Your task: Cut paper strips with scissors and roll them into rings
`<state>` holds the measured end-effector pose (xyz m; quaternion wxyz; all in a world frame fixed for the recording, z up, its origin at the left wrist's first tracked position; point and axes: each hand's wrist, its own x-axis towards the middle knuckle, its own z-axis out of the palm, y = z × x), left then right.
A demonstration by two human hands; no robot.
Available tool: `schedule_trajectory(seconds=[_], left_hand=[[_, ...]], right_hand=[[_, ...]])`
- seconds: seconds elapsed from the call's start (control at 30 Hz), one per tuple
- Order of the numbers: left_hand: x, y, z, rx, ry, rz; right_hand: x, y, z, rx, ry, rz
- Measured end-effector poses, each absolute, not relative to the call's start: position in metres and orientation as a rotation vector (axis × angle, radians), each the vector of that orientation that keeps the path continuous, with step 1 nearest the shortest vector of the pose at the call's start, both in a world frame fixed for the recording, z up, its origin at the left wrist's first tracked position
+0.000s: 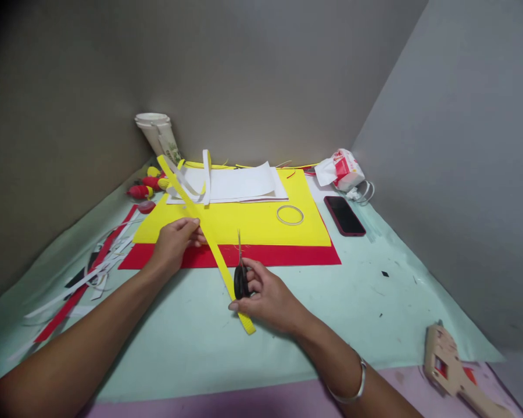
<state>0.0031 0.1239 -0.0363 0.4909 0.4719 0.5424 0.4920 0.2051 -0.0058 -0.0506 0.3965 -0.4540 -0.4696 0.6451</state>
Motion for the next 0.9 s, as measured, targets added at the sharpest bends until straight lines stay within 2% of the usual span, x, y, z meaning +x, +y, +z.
schedule_trajectory(seconds=[0.23,0.5,0.77,0.9], left_hand=[[-0.003,0.131,-0.035,1.033,1.328,1.264],[0.008,0.12,-0.037,1.207,1.174,0.945],[0.0,0.128,-0.041,1.149,1.197,1.094],[-0.001,0.129,-0.041,1.124,1.209,1.12]], right_hand=[[0.204,-0.003,-0.053,-1.134,-1.149,1.612],[0.203,-0.002,-0.054,-1.161,-1.092,1.575],[0.199,-0.002,-0.056,-1.148,-1.105,1.553],[0.217,0.007,-0.046,-1.251,-1.163,1.331]])
